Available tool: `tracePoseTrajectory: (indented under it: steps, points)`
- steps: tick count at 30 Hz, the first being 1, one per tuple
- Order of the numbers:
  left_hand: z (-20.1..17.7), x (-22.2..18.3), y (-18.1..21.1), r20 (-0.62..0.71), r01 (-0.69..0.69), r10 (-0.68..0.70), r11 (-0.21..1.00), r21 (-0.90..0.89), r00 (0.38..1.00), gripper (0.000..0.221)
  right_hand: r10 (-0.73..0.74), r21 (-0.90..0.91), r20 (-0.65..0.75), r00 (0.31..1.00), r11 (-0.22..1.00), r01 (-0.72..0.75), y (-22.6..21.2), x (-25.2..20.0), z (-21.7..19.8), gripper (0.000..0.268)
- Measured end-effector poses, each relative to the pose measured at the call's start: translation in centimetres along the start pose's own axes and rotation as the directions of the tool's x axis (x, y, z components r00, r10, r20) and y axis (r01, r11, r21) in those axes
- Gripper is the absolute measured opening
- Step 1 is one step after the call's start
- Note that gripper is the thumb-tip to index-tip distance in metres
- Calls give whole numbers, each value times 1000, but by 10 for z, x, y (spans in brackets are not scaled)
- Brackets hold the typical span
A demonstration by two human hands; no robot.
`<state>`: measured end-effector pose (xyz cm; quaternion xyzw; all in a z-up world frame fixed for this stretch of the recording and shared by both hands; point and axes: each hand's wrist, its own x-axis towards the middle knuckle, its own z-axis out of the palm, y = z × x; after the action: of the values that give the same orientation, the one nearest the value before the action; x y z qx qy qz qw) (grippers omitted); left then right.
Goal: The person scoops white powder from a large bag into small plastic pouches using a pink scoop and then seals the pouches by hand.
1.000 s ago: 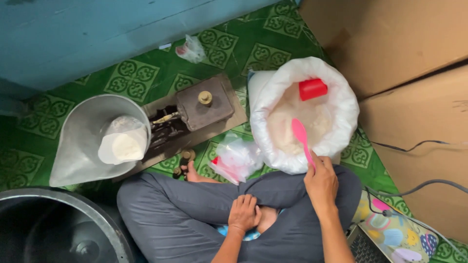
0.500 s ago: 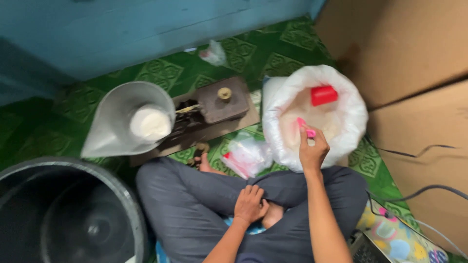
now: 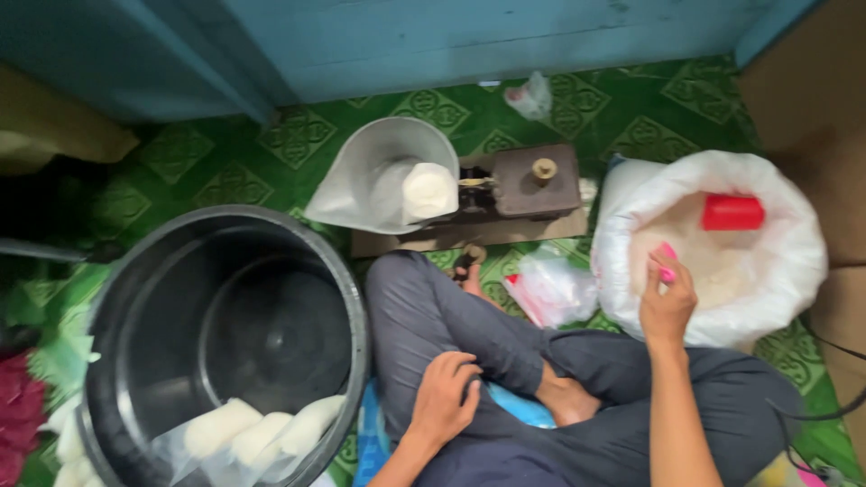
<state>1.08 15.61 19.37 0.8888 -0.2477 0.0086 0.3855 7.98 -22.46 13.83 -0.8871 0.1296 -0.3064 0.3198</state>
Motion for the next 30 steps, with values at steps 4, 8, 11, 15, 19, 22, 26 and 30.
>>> tracePoseTrajectory:
  steps: [4, 8, 11, 15, 19, 22, 26, 30]
  points:
    - [-33, -33, 1, -79, 147, -137, 979, 144, 987, 27, -13, 5, 18, 1000, 1000, 13, -6, -7, -2, 16]
    - [-47, -56, 8, 114, 431, -450, 889, 157, 886, 59, 18, -39, 44, 999, 999, -17, -5, -13, -5, 18]
    - [-48, -62, 8, 369, 621, -651, 754, 214, 664, 86, 72, -60, 102, 992, 996, -66, -4, -17, -8, 21]
    - [-25, -69, -18, 525, 596, -637, 755, 275, 564, 101, 102, -59, 157, 982, 994, -93, -4, -20, -10, 22]
    - [-19, -57, -25, 562, 585, -645, 746, 318, 517, 105, 86, -68, 187, 979, 995, -74, -4, -21, -14, 24]
    - [-28, -44, -19, 623, 583, -651, 730, 357, 433, 103, 138, -68, 205, 969, 990, -127, -9, -17, -16, 29]
    - [-31, -38, -19, 641, 601, -652, 718, 350, 406, 102, 153, -77, 201, 968, 987, -140, -18, -10, -18, 30]
    - [-25, -42, -24, 637, 609, -639, 727, 318, 431, 102, 123, -88, 188, 975, 990, -108, -19, -4, -17, 30]
